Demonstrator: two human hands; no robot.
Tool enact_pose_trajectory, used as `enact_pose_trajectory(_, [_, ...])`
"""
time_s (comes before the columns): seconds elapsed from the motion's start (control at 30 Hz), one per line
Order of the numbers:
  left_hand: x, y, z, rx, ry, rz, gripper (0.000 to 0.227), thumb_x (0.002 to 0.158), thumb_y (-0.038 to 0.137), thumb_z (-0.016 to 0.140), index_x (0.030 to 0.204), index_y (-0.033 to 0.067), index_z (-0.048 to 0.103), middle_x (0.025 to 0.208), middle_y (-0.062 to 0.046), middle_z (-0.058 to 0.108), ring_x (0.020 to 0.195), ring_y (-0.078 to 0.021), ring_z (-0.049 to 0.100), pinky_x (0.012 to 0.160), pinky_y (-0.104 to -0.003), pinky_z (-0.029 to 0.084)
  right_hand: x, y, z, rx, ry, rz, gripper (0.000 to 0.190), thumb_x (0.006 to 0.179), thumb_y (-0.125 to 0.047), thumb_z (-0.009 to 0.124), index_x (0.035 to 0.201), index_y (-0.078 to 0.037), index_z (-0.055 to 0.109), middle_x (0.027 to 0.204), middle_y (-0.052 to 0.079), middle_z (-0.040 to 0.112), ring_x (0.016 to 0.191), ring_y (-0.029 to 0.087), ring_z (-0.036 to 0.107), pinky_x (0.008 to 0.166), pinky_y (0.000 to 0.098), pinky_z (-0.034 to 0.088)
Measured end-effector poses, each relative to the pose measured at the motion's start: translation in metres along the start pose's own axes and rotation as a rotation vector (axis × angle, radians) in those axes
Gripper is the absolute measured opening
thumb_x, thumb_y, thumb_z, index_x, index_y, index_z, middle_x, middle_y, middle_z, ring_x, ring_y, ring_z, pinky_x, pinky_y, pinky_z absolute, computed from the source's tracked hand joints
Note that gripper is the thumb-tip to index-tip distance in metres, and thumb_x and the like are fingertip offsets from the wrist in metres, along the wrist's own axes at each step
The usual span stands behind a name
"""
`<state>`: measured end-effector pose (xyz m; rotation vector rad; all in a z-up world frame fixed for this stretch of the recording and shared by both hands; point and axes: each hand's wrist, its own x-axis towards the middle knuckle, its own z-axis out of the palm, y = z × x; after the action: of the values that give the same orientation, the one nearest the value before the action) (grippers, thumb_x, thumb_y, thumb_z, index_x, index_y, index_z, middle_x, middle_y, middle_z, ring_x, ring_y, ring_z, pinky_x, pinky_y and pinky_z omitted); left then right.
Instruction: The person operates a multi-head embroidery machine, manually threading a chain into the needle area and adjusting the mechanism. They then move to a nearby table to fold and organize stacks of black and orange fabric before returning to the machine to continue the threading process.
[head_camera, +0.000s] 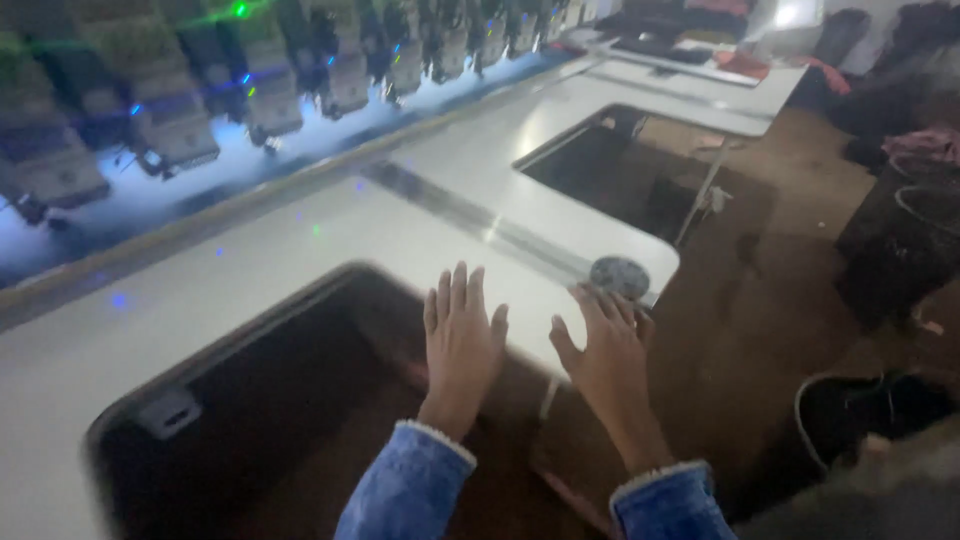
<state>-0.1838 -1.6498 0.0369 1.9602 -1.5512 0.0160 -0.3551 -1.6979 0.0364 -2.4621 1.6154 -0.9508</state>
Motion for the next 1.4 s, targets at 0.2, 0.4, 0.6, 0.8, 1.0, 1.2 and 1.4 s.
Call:
enact_pose_trajectory(0.2, [0.089, 0.061, 0.051, 0.007, -0.065, 0.004, 0.056, 0.101, 0.006, 0.035, 0.157, 0.0055, 0.033, 0.163, -0.022, 0.033, 0.154, -0.0373, 0.027, 0.125, -0.053, 0.019, 0.096, 0.090, 0.015, -0.059, 0.066, -0.034, 0.048, 0.094, -0.040, 0.063, 0.138, -0.022, 0.065, 0.139, 0.006, 0.066, 0.134, 0.027, 0.056, 0.110, 0.0526, 0.033])
enact_pose_trajectory(0.4, [0.187, 0.103, 0.117, -0.008, -0.211, -0.042, 0.071, 0.091, -0.003, 0.036, 0.160, 0.0076, 0.023, 0.167, -0.020, 0.025, 0.156, -0.0338, 0.021, 0.128, -0.050, 0.016, 0.185, 0.171, 0.033, -0.017, 0.039, 0.010, 0.050, 0.097, -0.039, 0.060, 0.142, -0.018, 0.063, 0.142, 0.010, 0.064, 0.138, 0.030, 0.053, 0.113, 0.0542, 0.029])
enact_pose_trajectory(0.6, [0.298, 0.135, 0.201, -0.062, -0.107, 0.044, 0.059, 0.104, 0.013, 0.048, 0.158, 0.0035, 0.029, 0.162, -0.025, 0.033, 0.152, -0.0395, 0.029, 0.125, -0.053, 0.021, 0.284, 0.251, 0.062, -0.110, 0.067, 0.022, 0.052, 0.097, -0.038, 0.061, 0.144, -0.016, 0.059, 0.145, 0.010, 0.060, 0.140, 0.029, 0.049, 0.113, 0.0524, 0.028])
enact_pose_trajectory(0.8, [0.412, 0.168, 0.277, -0.032, -0.175, 0.043, 0.056, 0.107, 0.024, 0.042, 0.158, 0.0080, 0.028, 0.165, -0.020, 0.031, 0.154, -0.0342, 0.026, 0.126, -0.049, 0.019, 0.378, 0.319, 0.074, -0.121, 0.018, 0.113, 0.054, 0.098, -0.040, 0.057, 0.147, -0.017, 0.056, 0.149, 0.009, 0.057, 0.145, 0.027, 0.045, 0.115, 0.0497, 0.025])
enact_pose_trajectory(1.0, [0.505, 0.213, 0.362, 0.052, -0.200, 0.105, 0.055, 0.107, 0.024, 0.041, 0.159, 0.0099, 0.028, 0.166, -0.018, 0.029, 0.155, -0.0332, 0.024, 0.127, -0.049, 0.017, 0.453, 0.408, 0.102, -0.125, 0.019, 0.145, 0.054, 0.098, -0.040, 0.057, 0.146, -0.017, 0.056, 0.151, 0.009, 0.055, 0.143, 0.027, 0.045, 0.115, 0.0482, 0.024])
enact_pose_trajectory(1.2, [0.588, 0.275, 0.447, 0.073, -0.092, 0.147, 0.055, 0.107, 0.022, 0.046, 0.158, 0.0087, 0.031, 0.163, -0.021, 0.034, 0.153, -0.0359, 0.029, 0.126, -0.052, 0.020, 0.541, 0.524, 0.119, -0.054, -0.010, 0.145, 0.054, 0.101, -0.038, 0.053, 0.149, -0.013, 0.052, 0.154, 0.013, 0.051, 0.145, 0.032, 0.042, 0.115, 0.0559, 0.022])
enact_pose_trajectory(1.4, [0.678, 0.361, 0.520, 0.023, -0.146, 0.111, 0.058, 0.107, 0.027, 0.044, 0.159, 0.0086, 0.028, 0.165, -0.020, 0.030, 0.155, -0.0352, 0.024, 0.126, -0.051, 0.017, 0.640, 0.631, 0.099, -0.093, 0.027, 0.125, 0.057, 0.099, -0.042, 0.056, 0.149, -0.015, 0.053, 0.151, 0.012, 0.053, 0.145, 0.030, 0.041, 0.114, 0.0517, 0.024])
